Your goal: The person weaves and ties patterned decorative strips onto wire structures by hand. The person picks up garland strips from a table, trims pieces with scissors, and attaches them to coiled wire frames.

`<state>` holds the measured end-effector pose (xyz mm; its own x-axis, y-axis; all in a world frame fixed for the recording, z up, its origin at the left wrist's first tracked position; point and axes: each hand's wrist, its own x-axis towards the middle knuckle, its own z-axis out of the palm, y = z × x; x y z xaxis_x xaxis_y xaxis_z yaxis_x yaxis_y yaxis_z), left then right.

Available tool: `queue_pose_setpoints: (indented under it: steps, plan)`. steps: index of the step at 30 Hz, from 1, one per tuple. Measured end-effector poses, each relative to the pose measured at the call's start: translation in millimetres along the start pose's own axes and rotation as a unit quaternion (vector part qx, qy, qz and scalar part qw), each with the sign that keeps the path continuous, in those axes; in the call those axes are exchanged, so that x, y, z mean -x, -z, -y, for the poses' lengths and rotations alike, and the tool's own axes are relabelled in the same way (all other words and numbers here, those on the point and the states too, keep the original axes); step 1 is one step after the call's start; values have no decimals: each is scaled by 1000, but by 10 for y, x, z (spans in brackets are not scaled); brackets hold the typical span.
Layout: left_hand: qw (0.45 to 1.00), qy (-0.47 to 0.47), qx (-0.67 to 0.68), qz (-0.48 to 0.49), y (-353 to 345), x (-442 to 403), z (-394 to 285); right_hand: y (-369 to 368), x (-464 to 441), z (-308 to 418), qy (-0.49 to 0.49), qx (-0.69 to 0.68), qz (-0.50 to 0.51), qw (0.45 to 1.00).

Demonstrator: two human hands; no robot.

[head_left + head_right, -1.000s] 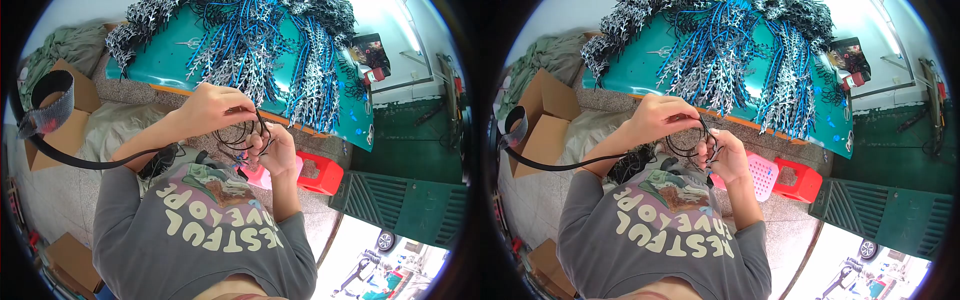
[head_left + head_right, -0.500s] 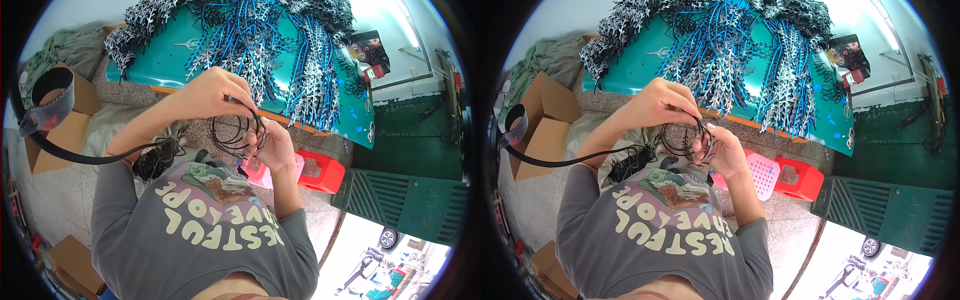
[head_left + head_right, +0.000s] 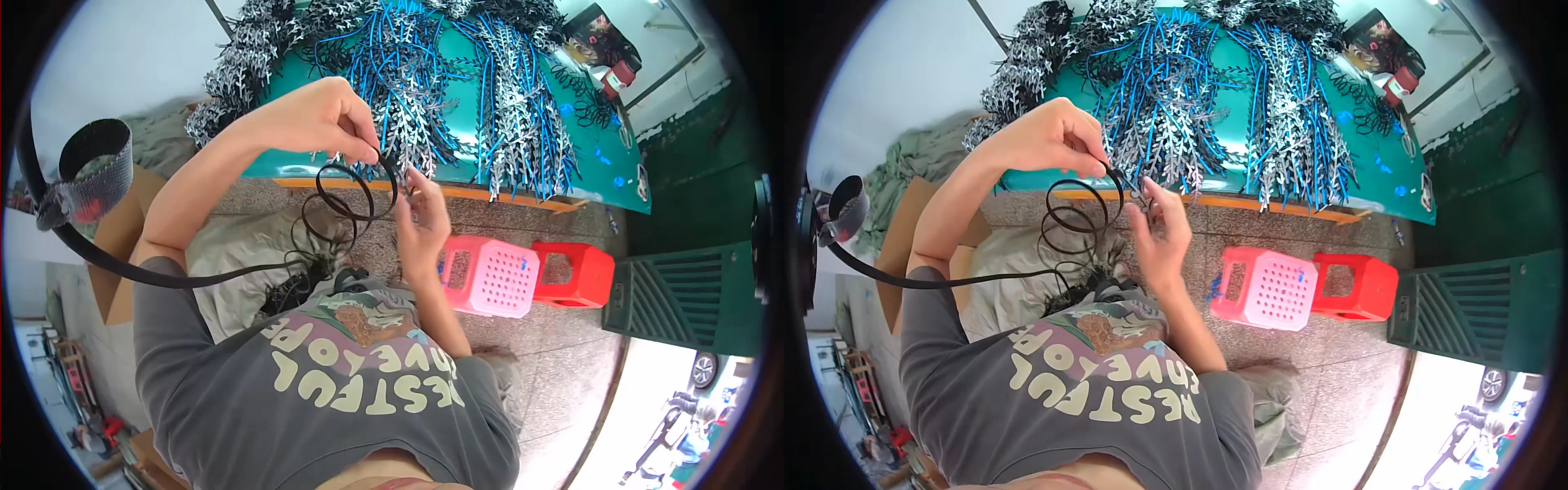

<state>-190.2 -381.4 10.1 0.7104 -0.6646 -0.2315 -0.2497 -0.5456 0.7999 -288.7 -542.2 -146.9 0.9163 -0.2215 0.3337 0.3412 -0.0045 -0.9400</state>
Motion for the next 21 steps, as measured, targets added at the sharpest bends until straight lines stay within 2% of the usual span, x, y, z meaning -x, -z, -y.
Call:
queue_pose_setpoints:
  steps: [1,3,4,5,7,10,14,16,20,21]
  plan:
    - [998,40,37,10,15,-2,-29,85,-62,63,3,-5,30,1000]
    - [997,41,58,26,24,0,-73,286,-193,207,9,-10,92,996]
    - [995,38,86,40,25,0,-97,360,-245,269,9,-14,88,996]
    - [991,35,115,53,20,5,-118,435,-294,338,-75,-81,121,986]
    - [991,28,121,57,-8,21,-104,549,-377,431,-234,-208,185,931]
    - [988,11,142,58,-49,56,-89,610,-453,477,-224,-177,212,934]
    - [993,-3,103,51,-86,122,-94,693,-493,529,-228,-135,250,931]
    - [989,8,142,33,-147,146,-47,696,-498,547,-231,-120,261,930]
    - [987,4,159,5,-242,184,-49,621,-471,530,-224,-197,257,919]
    - [987,3,158,-4,-255,188,-49,553,-478,508,-88,-129,248,956]
